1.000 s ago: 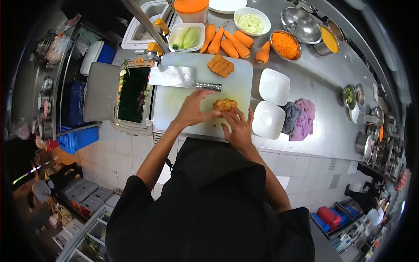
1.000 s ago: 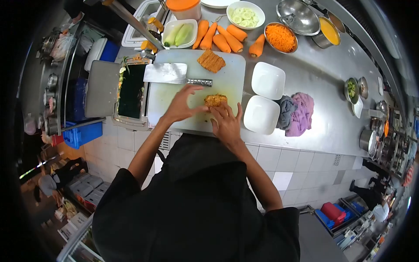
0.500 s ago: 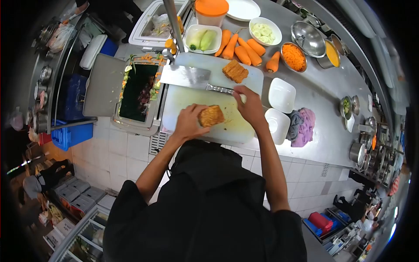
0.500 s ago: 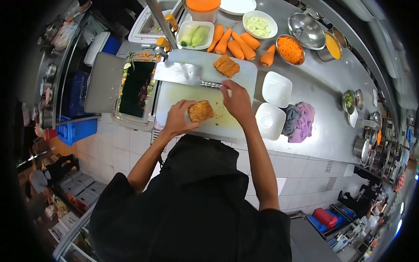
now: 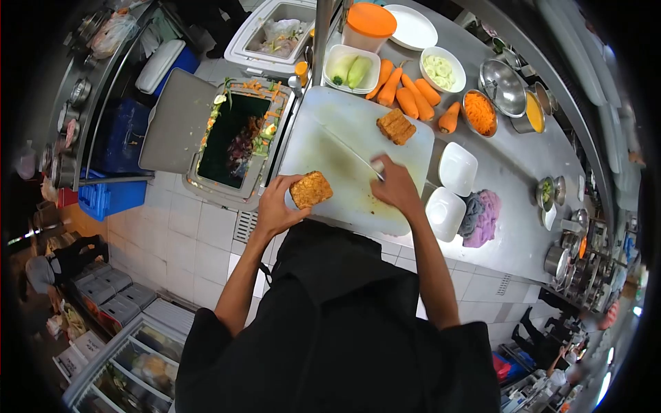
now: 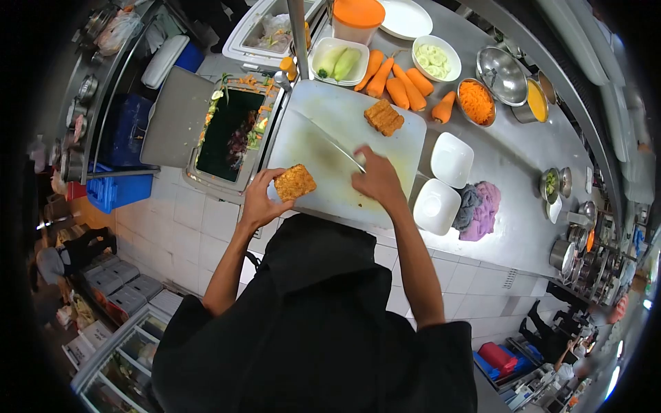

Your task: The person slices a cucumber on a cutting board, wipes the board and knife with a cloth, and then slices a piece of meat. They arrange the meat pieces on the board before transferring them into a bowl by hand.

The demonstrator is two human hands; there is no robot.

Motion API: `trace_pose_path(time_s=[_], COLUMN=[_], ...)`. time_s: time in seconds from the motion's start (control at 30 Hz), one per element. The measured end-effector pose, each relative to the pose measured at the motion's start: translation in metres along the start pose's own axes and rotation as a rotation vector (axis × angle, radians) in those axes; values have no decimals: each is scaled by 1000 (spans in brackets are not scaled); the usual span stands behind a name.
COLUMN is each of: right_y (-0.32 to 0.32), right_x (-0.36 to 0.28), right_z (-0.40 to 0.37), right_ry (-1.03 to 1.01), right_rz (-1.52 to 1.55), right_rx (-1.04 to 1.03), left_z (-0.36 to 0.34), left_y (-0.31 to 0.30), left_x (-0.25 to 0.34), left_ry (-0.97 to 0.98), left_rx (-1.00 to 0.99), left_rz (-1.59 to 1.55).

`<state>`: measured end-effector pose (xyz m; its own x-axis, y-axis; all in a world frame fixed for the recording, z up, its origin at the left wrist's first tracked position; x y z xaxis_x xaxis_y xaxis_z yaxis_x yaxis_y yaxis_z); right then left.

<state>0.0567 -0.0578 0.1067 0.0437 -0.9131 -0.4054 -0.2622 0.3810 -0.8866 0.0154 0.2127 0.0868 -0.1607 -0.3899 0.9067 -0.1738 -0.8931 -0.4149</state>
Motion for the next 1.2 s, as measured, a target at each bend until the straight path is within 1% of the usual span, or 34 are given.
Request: trace_pose_path(time_s=[0.03, 0.07, 0.1, 0.13, 0.2, 0.23, 0.27, 0.3, 0.33, 0.4, 0.43, 0.47, 0.5, 0.53, 0.57, 0.63, 0.7, 0.73, 0.77, 0.8, 0.83, 0.87, 0.9, 0.93, 1.0, 1.07, 1.13, 1.2], right_y=[-4, -12, -20, -16, -11, -2, 6, 13, 21, 34, 48, 53, 52, 52, 47, 23, -9, -25, -36, -43, -50, -54, -53, -49, -44, -42, -42, -49], right_x=[7, 9, 11, 15, 34, 39, 43, 46, 49, 37, 46, 52, 52, 49, 45, 32, -5, -20, -36, -46, -58, -67, -69, -70, -71, -75, -76, -79], right_z=[-24, -47, -69, -87, -117, -126, -133, -138, -140, -138, -135, -135, -130, -129, -130, -122, -121, -112, -108, -108, -105, -97, -93, -92, -89, -88, -89, -89], right_ry=[10, 136, 267, 280, 463, 484, 454, 422, 441, 223, 304, 306, 325, 346, 348, 348, 362, 365, 290, 290, 209, 121, 118, 127, 133, 39, 74, 102], right_rz=[86, 52, 20, 23, 25, 27, 18, 8, 10, -160, -127, -124, -83, -40, -40, -17, 13, 36, 53, 54, 44, 27, 21, -18, -60, -137, -132, -130], right_rx=[25, -6, -40, -51, 28, 30, 84, 142, 149, 254, 174, 169, 117, 65, 64, 24, -29, -52, -53, -70, -94, -101, -103, -150, -201, -203, -247, -283], left_z=[1, 5, 11, 16, 30, 37, 43, 46, 52, 55, 54, 56, 59, 58, 58, 70, 71, 78, 80, 75, 78, 83, 84, 82, 81, 81, 80, 80], left_y=[1, 4, 12, 21, 42, 53, 63, 73, 76, 75, 72, 66, 61, 55, 50, 48, 50, 50, 53, 58, 61, 61, 63, 66, 67, 69, 69, 70], left_x=[-4, -6, -4, -1, 2, 6, 9, 6, 7, 6, 6, 4, 0, -4, -7, -6, 9, 11, 15, 19, 18, 19, 18, 16, 16, 15, 16, 14], left_ry=[-1, -8, 34, 74, 86, 109, 135, 150, 158, 175, 169, 104, 45, 43, 40, 42, 92, 93, 147, 189, 135, 140, 148, 149, 157, 168, 201, 186], left_rx=[-6, -10, -31, -58, -96, -121, -149, -179, -197, -260, -270, -258, -243, -246, -237, -209, -278, -265, -297, -339, -392, -384, -414, -448, -429, -419, -383, -394], left_rz=[1, -3, -15, -27, -46, -61, -77, -30, -34, -8, -6, -41, -75, -73, -59, -52, -85, -83, 22, 122, 171, 169, 213, 253, 272, 290, 327, 311])
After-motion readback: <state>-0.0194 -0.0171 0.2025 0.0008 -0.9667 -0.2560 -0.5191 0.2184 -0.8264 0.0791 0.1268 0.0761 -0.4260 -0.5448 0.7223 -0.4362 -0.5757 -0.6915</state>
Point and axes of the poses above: each hand's wrist, its own z-axis towards the middle knuckle, its own y-axis out of the palm, x = y × z, the point moved 6 cm from there along z, towards the middle knuckle, and after that the axes turned 14 degrees about -z, right-handed, at the moved point
